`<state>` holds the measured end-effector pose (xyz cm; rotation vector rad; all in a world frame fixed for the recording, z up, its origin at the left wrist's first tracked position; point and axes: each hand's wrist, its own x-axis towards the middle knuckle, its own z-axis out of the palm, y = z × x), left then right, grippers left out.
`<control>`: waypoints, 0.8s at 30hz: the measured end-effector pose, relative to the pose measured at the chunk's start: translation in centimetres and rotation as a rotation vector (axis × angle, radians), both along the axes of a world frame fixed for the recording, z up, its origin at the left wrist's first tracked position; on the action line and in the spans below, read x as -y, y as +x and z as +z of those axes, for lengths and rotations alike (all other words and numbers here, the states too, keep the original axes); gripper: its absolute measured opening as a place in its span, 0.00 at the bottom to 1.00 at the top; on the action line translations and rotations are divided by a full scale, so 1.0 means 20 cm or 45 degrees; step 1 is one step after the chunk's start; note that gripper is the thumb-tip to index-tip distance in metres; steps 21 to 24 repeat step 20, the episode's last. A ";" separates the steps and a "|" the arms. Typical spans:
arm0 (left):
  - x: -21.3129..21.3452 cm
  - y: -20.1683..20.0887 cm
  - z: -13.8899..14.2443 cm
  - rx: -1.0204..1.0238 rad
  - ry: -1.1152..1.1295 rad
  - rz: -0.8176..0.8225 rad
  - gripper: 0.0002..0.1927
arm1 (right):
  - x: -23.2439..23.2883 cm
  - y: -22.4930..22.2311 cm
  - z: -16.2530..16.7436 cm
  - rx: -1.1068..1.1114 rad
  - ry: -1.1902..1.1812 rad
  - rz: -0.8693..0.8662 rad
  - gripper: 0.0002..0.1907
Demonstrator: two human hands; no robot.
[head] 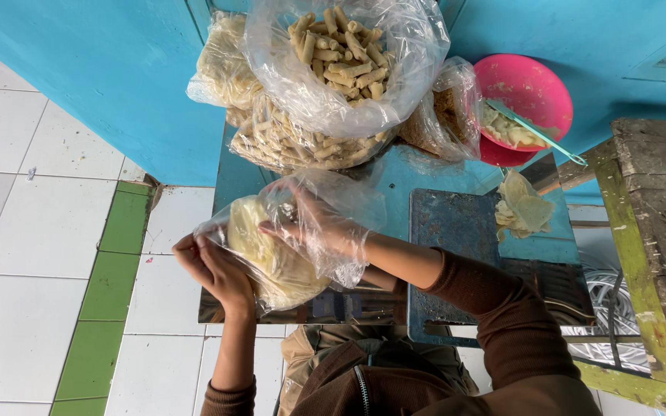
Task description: The person pinches off pieces of dough and rolls them into short cylinders, placing finished pieces into a plastic bag. They then lay thin pastry sheets on a cutting board, fold the sheets over dough pieces, and stack the wrapped pieces on the board.
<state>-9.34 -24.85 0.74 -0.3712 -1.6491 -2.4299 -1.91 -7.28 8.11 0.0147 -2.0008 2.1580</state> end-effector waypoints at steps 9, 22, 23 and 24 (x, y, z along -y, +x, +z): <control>0.00 0.01 0.00 -0.227 0.158 0.249 0.06 | 0.03 0.10 0.11 0.182 0.432 -0.008 0.54; 0.00 -0.03 0.15 0.079 0.155 -0.048 0.05 | -0.57 0.62 0.06 0.444 0.022 -0.492 0.27; 0.00 -0.03 0.15 0.079 0.155 -0.048 0.05 | -0.57 0.62 0.06 0.444 0.022 -0.492 0.27; 0.00 -0.03 0.15 0.079 0.155 -0.048 0.05 | -0.57 0.62 0.06 0.444 0.022 -0.492 0.27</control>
